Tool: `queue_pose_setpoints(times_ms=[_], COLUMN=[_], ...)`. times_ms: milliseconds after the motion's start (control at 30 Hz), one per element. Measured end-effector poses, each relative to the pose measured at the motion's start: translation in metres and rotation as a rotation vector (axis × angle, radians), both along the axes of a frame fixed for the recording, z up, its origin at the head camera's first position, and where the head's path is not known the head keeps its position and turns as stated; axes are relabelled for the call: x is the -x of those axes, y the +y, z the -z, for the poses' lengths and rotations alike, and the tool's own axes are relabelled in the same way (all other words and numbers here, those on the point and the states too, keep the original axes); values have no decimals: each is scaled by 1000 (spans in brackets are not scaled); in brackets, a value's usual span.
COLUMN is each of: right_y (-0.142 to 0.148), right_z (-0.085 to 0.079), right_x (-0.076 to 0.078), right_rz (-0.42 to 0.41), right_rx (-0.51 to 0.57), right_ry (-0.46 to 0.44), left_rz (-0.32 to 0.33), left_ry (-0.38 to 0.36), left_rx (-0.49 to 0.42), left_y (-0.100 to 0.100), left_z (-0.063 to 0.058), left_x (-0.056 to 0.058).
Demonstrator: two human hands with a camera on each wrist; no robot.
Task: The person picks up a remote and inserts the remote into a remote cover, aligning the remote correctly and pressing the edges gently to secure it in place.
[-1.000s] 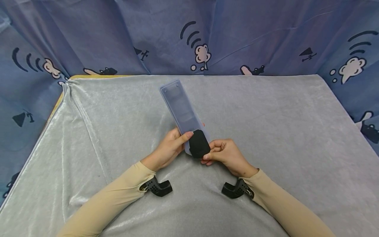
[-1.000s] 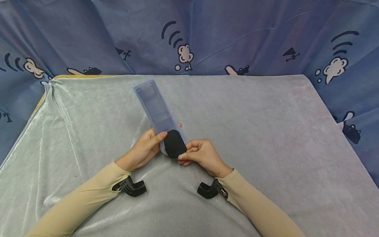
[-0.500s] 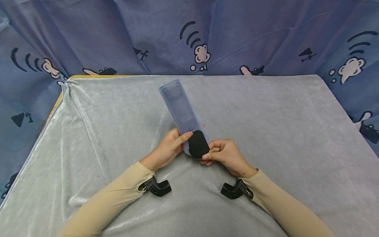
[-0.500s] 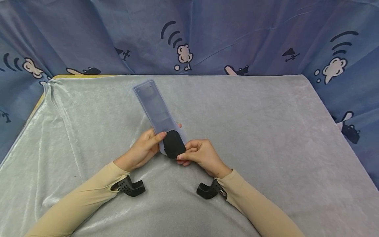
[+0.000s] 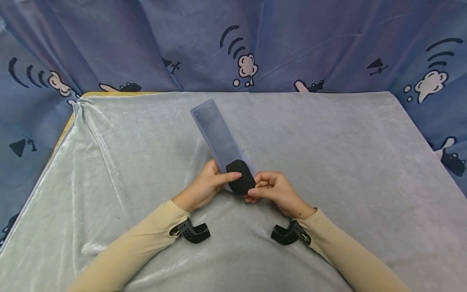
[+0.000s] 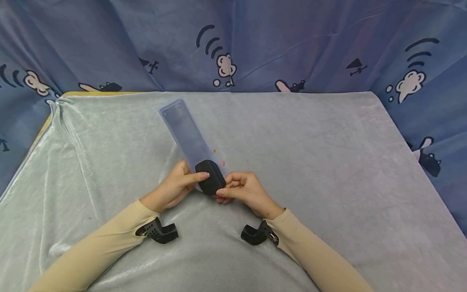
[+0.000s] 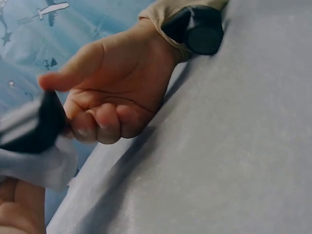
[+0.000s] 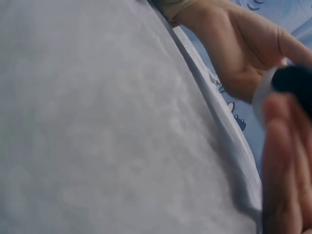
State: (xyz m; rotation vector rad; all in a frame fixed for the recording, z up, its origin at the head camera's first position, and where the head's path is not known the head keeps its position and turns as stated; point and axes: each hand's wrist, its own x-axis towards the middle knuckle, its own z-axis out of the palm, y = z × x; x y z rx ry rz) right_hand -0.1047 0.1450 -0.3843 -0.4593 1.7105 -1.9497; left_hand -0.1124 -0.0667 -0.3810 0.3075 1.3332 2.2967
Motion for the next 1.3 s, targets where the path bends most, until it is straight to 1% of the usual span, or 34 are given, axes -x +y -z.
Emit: queue_pose_setpoints(times_ms=[100, 133, 200, 300, 467, 567, 633, 767, 833, 967, 1033, 1133, 1300], right_y=[1, 1, 0, -1, -2, -2, -1, -1, -1, -2, -3, -3, -3], right_z=[0, 0, -2, -1, -1, -1, -2, -5, -7, -7, -7, -7, -7], right_x=[2, 2, 2, 1, -2, -2, -2, -3, -3, -4, -4, -4, -5], right_rz=[-43, -42, -14, 74, 247, 299, 306, 296, 292, 288, 287, 289, 290], right_rx=[132, 157, 165, 104, -24, -64, -94, -167, -166, -95, -80, -85, -144], right_ry=[69, 91, 119, 155, 201, 228, 270, 386, 422, 433, 443, 456, 482], left_rz=[32, 46, 71, 105, 127, 128, 128, 124, 113, 71, 57, 70, 100], left_ry=[-68, -84, -109, -114, -106, -120, -134, -165, -173, -176, -180, -183, -186], left_rx=[-90, -119, -163, -189, -200, -208, -206, -192, -205, -272, -302, -327, -339], left_y=[-2, -3, -3, -4, -4, -4, -4, -4, -4, -5, -5, -4, -2], left_z=[0, -1, -1, -1, 0, 1, 2, 3, 3, 3, 2, 2, 2], left_x=[1, 1, 1, 0, 1, 1, 1, 1, 1, 1, 1, 1, 0])
